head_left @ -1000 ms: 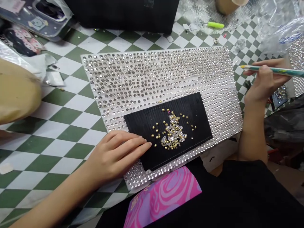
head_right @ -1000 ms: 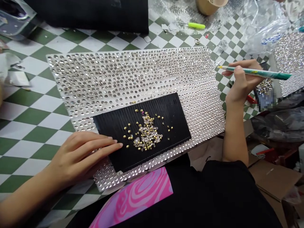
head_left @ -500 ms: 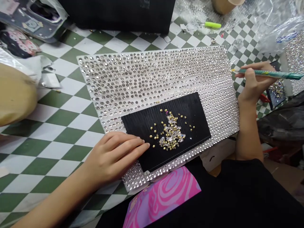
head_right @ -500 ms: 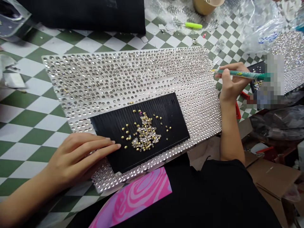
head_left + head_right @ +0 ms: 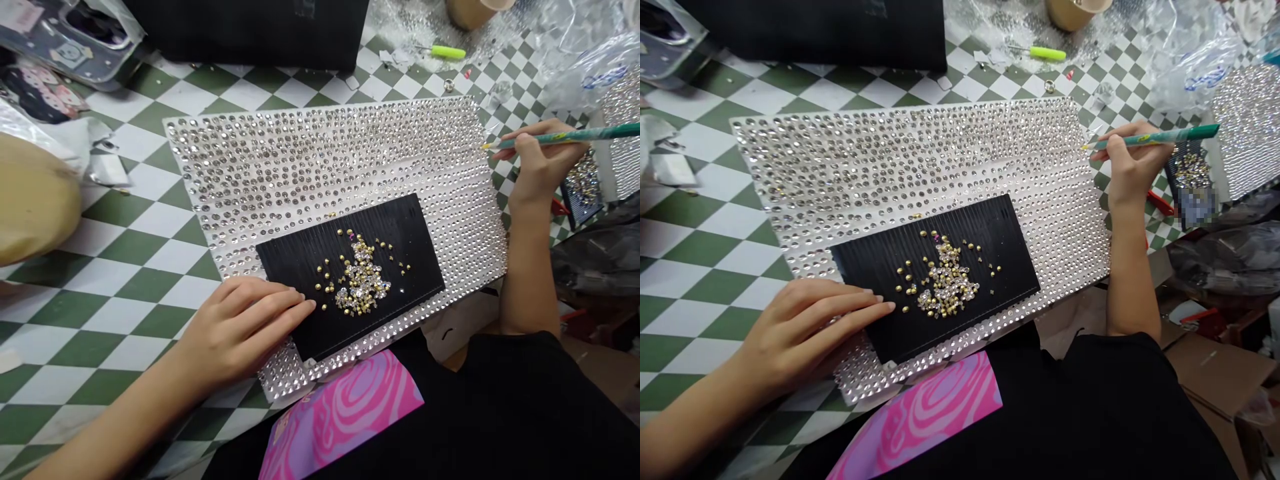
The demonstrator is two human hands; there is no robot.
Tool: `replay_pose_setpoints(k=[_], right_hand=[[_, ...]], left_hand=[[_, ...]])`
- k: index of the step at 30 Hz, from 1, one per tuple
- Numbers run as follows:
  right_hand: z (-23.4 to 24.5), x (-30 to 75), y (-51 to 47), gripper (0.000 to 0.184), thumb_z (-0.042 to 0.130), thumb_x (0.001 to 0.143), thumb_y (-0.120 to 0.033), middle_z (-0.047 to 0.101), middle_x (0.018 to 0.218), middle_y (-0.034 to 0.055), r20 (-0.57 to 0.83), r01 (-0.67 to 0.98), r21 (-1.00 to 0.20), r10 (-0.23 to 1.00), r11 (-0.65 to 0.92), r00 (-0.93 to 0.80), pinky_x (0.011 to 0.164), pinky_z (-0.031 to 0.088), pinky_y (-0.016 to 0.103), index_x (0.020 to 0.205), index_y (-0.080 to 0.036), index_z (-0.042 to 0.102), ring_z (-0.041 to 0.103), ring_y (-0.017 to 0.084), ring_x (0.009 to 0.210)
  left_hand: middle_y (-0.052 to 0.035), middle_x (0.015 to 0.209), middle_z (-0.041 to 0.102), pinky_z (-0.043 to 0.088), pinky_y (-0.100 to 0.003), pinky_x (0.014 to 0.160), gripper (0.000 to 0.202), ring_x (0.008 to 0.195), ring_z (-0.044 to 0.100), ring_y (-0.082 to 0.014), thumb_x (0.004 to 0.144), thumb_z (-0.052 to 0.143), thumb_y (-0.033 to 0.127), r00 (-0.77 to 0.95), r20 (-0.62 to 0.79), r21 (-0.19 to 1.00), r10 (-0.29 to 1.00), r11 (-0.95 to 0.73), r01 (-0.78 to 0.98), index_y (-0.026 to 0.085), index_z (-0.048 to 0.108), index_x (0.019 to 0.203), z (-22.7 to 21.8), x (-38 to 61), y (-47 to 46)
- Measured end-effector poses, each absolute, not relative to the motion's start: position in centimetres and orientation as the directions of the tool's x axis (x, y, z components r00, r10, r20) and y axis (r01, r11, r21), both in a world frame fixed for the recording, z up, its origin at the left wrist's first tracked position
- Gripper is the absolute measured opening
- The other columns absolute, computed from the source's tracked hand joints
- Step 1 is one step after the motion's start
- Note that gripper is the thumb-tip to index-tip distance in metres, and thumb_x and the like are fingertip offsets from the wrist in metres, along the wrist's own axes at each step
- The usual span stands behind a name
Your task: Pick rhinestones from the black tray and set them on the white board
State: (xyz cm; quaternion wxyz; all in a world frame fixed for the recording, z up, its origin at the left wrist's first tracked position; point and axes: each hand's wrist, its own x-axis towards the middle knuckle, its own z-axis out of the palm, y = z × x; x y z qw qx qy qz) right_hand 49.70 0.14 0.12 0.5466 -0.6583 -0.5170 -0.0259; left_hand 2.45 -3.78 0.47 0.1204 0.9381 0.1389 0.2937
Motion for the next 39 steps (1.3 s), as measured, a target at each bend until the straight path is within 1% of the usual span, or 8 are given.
replay_pose_setpoints(k=[4, 12, 19, 24, 28, 30, 34, 39], right_hand=[[0.3, 50.1, 0.6, 0.025, 0.055, 0.062, 0.005, 0.055, 0.056, -0.0050, 0.588, 0.677, -0.719, 0.656, 0.155, 0.474, 0.040, 0.043, 0.021, 0.067, -0.017, 0.046, 0.047, 0.005, 0.036], [0.2, 49.6, 0.3, 0.031, 0.047, 0.064, 0.015, 0.057, 0.063, -0.0043, 0.674, 0.696, -0.670, 0.604, 0.257, 0.426, 0.041, 0.045, 0.020, 0.072, -0.015, 0.046, 0.051, 0.005, 0.040], [-0.1, 49.8, 0.6, 0.033, 0.048, 0.066, 0.016, 0.056, 0.064, -0.0046, 0.645, 0.772, -0.626, 0.631, 0.113, 0.431, 0.042, 0.044, 0.013, 0.069, -0.016, 0.045, 0.055, 0.003, 0.046], [-0.4, 50.3, 0.6, 0.034, 0.051, 0.067, 0.016, 0.057, 0.064, -0.0044, 0.643, 0.728, -0.662, 0.633, 0.179, 0.430, 0.041, 0.043, 0.013, 0.068, -0.018, 0.044, 0.055, 0.003, 0.044], [0.2, 50.2, 0.3, 0.028, 0.056, 0.072, 0.010, 0.060, 0.068, -0.0037, 0.716, 0.675, -0.650, 0.580, 0.350, 0.389, 0.038, 0.042, 0.015, 0.072, -0.017, 0.048, 0.055, 0.004, 0.041], [1.2, 49.5, -0.1, 0.020, 0.060, 0.076, 0.002, 0.063, 0.070, -0.0026, 0.747, 0.665, -0.622, 0.567, 0.412, 0.347, 0.040, 0.046, 0.017, 0.074, -0.017, 0.053, 0.058, 0.006, 0.043], [3.9, 46.3, -1.5, 0.006, 0.063, 0.082, -0.011, 0.067, 0.080, 0.0006, 0.751, 0.683, -0.593, 0.599, 0.427, 0.277, 0.047, 0.050, 0.021, 0.079, -0.016, 0.064, 0.064, 0.008, 0.050], [6.1, 40.6, -3.7, 0.019, 0.061, 0.084, -0.012, 0.067, 0.097, 0.0052, 0.717, 0.691, -0.564, 0.683, 0.452, 0.139, 0.051, 0.050, 0.026, 0.100, -0.018, 0.070, 0.071, 0.014, 0.065]], left_hand=[[-0.0027, 0.089, 0.069, 0.048, -0.031, 0.073, 0.019, 0.087, 0.060, -0.0149, 0.093, 0.048, 0.011, 0.786, 0.511, 0.324, 0.349, -0.925, 0.200, 0.015, 0.063, 0.102, 0.0, 2.3, -4.0], [-0.0044, 0.089, 0.068, 0.046, -0.032, 0.074, 0.018, 0.087, 0.058, -0.0166, 0.092, 0.049, 0.009, 0.785, 0.522, 0.330, 0.333, -0.928, 0.174, 0.012, 0.064, 0.102, -0.1, 2.2, -3.9], [-0.0054, 0.089, 0.068, 0.045, -0.032, 0.073, 0.017, 0.086, 0.057, -0.0172, 0.091, 0.050, 0.009, 0.800, 0.513, 0.325, 0.310, -0.933, 0.153, 0.010, 0.063, 0.100, 0.5, 2.4, -3.7], [-0.0057, 0.091, 0.068, 0.045, -0.033, 0.075, 0.019, 0.088, 0.058, -0.0177, 0.091, 0.049, 0.009, 0.783, 0.523, 0.343, 0.337, -0.924, 0.168, 0.012, 0.064, 0.103, -0.1, 2.1, -4.0], [-0.0057, 0.091, 0.068, 0.045, -0.033, 0.076, 0.020, 0.088, 0.058, -0.0175, 0.092, 0.049, 0.010, 0.784, 0.518, 0.348, 0.341, -0.922, 0.171, 0.012, 0.064, 0.103, -0.2, 2.1, -4.1], [-0.0051, 0.091, 0.069, 0.045, -0.032, 0.076, 0.020, 0.088, 0.059, -0.0170, 0.092, 0.048, 0.011, 0.783, 0.518, 0.347, 0.344, -0.921, 0.175, 0.013, 0.065, 0.103, -0.2, 2.0, -4.1], [-0.0052, 0.092, 0.068, 0.045, -0.032, 0.075, 0.020, 0.089, 0.059, -0.0172, 0.092, 0.048, 0.010, 0.778, 0.523, 0.350, 0.348, -0.920, 0.176, 0.012, 0.064, 0.103, -0.2, 2.0, -4.1], [-0.0054, 0.093, 0.068, 0.045, -0.032, 0.076, 0.019, 0.089, 0.058, -0.0174, 0.091, 0.050, 0.009, 0.780, 0.522, 0.350, 0.344, -0.921, 0.172, 0.012, 0.064, 0.103, -0.3, 2.0, -4.1]])
